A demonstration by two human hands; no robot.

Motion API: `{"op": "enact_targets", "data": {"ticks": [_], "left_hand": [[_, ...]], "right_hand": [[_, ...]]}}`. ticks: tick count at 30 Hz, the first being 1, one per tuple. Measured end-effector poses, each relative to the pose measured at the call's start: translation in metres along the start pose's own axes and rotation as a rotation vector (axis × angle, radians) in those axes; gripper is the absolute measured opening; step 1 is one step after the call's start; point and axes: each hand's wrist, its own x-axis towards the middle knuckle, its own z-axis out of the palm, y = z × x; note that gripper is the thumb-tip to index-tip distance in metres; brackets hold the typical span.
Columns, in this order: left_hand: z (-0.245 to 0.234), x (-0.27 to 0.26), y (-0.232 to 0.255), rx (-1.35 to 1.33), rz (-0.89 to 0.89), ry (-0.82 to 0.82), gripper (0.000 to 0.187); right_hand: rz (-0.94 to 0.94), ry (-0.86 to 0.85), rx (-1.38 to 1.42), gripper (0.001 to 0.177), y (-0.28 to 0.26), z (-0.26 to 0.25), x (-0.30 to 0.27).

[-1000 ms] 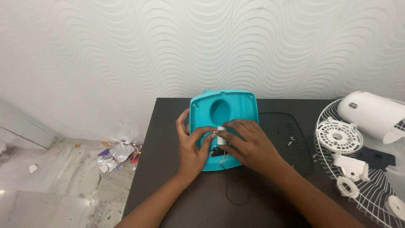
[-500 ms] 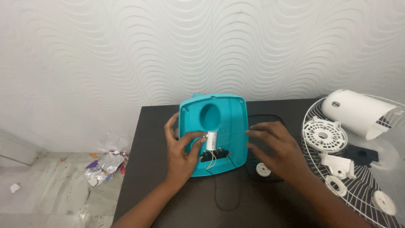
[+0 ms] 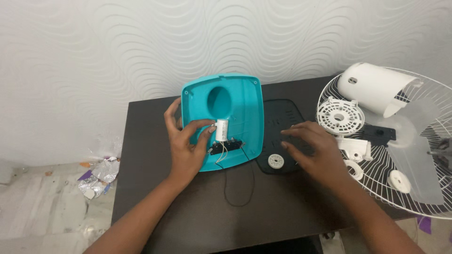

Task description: The person works on the internal wiring of a disassembled electric fan. They use a screwdriver to adjust connections on a white capacitor mounted inside the teal fan housing, then place the tool down and handle small screws on the table.

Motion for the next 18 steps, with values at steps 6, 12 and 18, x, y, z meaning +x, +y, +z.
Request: {"op": "enact_targets", "data": {"ticks": [6,12,18], "left_hand": [[0.008,0.006,-0.004,0.009,0.066,0.003,0.006],[0.009,0.005,-0.007,0.009,0.034,0.011,0.006],[0.01,0.005,-0.01,0.018,0.032,0.017,0.005]], "right_hand": [[-0.075,0.023,0.012,0.022,-0.016,0.025,0.008],[-0.2,0.041,0.066,0.025,-0.026,0.046,0.026],[-0.324,0.083,0.057,0.035,-0.039,0.07,0.043]]}}
